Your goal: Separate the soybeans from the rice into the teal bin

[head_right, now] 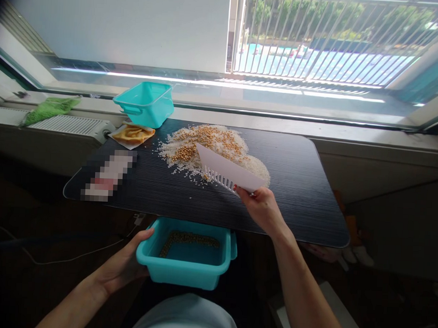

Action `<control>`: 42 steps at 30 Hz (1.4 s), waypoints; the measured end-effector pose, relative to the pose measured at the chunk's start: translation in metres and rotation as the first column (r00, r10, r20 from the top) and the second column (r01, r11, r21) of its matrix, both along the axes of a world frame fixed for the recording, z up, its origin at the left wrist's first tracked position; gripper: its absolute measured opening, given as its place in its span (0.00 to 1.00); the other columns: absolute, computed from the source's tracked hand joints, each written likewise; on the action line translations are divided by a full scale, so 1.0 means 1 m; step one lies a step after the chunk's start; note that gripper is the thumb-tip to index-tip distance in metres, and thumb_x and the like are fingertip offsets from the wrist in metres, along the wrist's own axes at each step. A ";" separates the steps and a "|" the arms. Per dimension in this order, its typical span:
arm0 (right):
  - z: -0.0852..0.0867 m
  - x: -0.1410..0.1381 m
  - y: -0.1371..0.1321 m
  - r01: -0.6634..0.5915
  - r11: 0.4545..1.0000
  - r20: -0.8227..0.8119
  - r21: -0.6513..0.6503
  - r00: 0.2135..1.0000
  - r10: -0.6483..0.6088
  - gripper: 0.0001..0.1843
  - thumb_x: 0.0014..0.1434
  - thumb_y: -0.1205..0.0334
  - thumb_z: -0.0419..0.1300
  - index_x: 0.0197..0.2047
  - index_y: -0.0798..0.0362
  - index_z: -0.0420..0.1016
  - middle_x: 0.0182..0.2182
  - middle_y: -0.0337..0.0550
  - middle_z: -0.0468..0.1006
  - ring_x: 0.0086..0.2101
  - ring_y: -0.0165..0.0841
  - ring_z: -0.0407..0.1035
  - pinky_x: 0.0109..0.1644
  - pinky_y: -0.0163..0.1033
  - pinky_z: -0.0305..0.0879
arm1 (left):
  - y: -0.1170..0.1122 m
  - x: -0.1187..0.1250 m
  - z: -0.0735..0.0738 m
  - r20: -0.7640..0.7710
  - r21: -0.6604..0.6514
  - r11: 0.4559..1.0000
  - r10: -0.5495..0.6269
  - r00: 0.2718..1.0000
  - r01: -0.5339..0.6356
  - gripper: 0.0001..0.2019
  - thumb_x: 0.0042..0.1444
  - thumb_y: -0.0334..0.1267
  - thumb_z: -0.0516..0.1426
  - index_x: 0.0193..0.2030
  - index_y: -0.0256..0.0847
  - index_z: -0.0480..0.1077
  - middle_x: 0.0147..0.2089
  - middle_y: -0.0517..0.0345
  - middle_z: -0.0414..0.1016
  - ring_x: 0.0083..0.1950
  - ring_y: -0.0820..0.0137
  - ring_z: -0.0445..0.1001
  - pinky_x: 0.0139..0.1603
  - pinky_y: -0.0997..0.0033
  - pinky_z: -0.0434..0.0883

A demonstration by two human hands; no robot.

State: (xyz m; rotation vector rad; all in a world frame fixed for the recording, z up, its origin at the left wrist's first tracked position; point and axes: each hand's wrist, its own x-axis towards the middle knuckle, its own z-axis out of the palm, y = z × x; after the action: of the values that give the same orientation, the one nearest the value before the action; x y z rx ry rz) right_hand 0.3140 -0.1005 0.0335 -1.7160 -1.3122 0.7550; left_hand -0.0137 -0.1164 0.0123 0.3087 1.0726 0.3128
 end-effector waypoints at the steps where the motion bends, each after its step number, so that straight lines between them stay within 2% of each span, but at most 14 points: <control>1: 0.000 0.000 -0.001 -0.004 1.000 -0.008 0.005 1.000 0.004 0.16 0.53 0.50 0.62 0.34 0.55 0.82 0.30 0.42 0.82 0.29 0.34 0.72 0.33 0.37 0.68 | 0.000 0.000 0.000 0.004 0.002 1.000 0.002 1.000 -0.002 0.36 0.55 0.57 0.54 0.67 0.44 0.56 0.60 0.47 0.72 0.63 0.51 0.66 0.54 0.54 0.68; 10: 0.000 0.000 -0.004 -0.031 1.000 0.008 -0.003 1.000 0.031 0.17 0.53 0.49 0.62 0.30 0.55 0.82 0.27 0.42 0.80 0.29 0.36 0.72 0.31 0.37 0.68 | -0.001 0.000 -0.001 0.011 -0.006 1.000 0.016 1.000 -0.016 0.35 0.55 0.56 0.54 0.67 0.44 0.56 0.60 0.47 0.72 0.63 0.51 0.66 0.54 0.54 0.69; 14: 0.002 -0.001 -0.005 -0.059 0.998 -0.008 -0.001 0.998 0.059 0.16 0.53 0.50 0.62 0.32 0.55 0.81 0.29 0.42 0.80 0.30 0.36 0.72 0.32 0.37 0.68 | -0.001 0.001 0.000 0.005 -0.007 1.000 0.020 1.000 -0.020 0.35 0.55 0.56 0.55 0.66 0.44 0.56 0.60 0.47 0.72 0.63 0.51 0.66 0.54 0.54 0.69; 19: 0.005 -0.003 0.002 -0.003 1.000 0.043 0.005 0.999 0.003 0.16 0.53 0.50 0.61 0.31 0.56 0.81 0.26 0.41 0.79 0.26 0.33 0.70 0.31 0.37 0.67 | -0.001 0.001 0.002 0.001 -0.004 1.000 0.015 1.000 -0.015 0.35 0.54 0.56 0.55 0.66 0.45 0.56 0.60 0.48 0.72 0.62 0.51 0.66 0.53 0.54 0.69; 23: 0.007 -0.005 0.005 -0.050 0.999 0.059 0.007 0.997 0.049 0.17 0.54 0.50 0.61 0.31 0.56 0.80 0.26 0.41 0.79 0.28 0.35 0.71 0.31 0.37 0.67 | -0.001 0.001 0.002 -0.005 0.001 1.000 0.019 1.000 -0.019 0.35 0.54 0.56 0.55 0.66 0.45 0.56 0.59 0.49 0.74 0.61 0.51 0.68 0.53 0.54 0.69; 27: 0.007 -0.004 -0.001 -0.106 0.994 0.004 -0.006 0.994 0.106 0.17 0.54 0.49 0.60 0.32 0.55 0.81 0.29 0.43 0.80 0.30 0.37 0.73 0.32 0.38 0.69 | 0.000 0.000 0.000 0.002 -0.014 1.000 0.007 1.000 -0.007 0.35 0.54 0.56 0.55 0.66 0.41 0.58 0.57 0.46 0.75 0.60 0.52 0.69 0.53 0.56 0.69; 33: 0.008 -0.002 -0.007 -0.102 0.995 -0.005 -0.014 0.995 0.102 0.19 0.54 0.48 0.60 0.33 0.56 0.82 0.29 0.44 0.81 0.31 0.38 0.74 0.31 0.38 0.70 | 0.000 0.000 0.000 -0.009 0.003 1.000 0.003 1.000 -0.003 0.34 0.55 0.56 0.54 0.66 0.44 0.58 0.57 0.47 0.75 0.58 0.52 0.71 0.51 0.56 0.70; 37: 0.011 -0.004 -0.009 -0.104 0.994 -0.013 -0.018 0.995 0.104 0.19 0.53 0.47 0.61 0.33 0.56 0.82 0.30 0.44 0.82 0.31 0.38 0.74 0.31 0.38 0.70 | 0.000 0.000 0.001 -0.009 -0.002 1.000 -0.011 1.000 0.011 0.35 0.54 0.57 0.54 0.65 0.42 0.59 0.57 0.47 0.75 0.57 0.52 0.72 0.50 0.57 0.70; 42: 0.014 -0.004 -0.021 -0.147 0.989 -0.041 -0.032 0.989 0.146 0.19 0.53 0.47 0.62 0.37 0.55 0.83 0.32 0.44 0.83 0.32 0.39 0.75 0.33 0.39 0.72 | 0.000 0.000 0.001 -0.013 -0.004 1.000 -0.014 1.000 0.014 0.35 0.53 0.58 0.55 0.64 0.40 0.60 0.56 0.47 0.76 0.57 0.52 0.71 0.52 0.56 0.69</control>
State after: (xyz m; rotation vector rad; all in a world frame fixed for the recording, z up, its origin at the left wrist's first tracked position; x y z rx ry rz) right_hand 0.3101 -0.1210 0.0470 -1.6370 -1.4175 0.8950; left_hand -0.0138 -0.1163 0.0131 0.3149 1.0836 0.2960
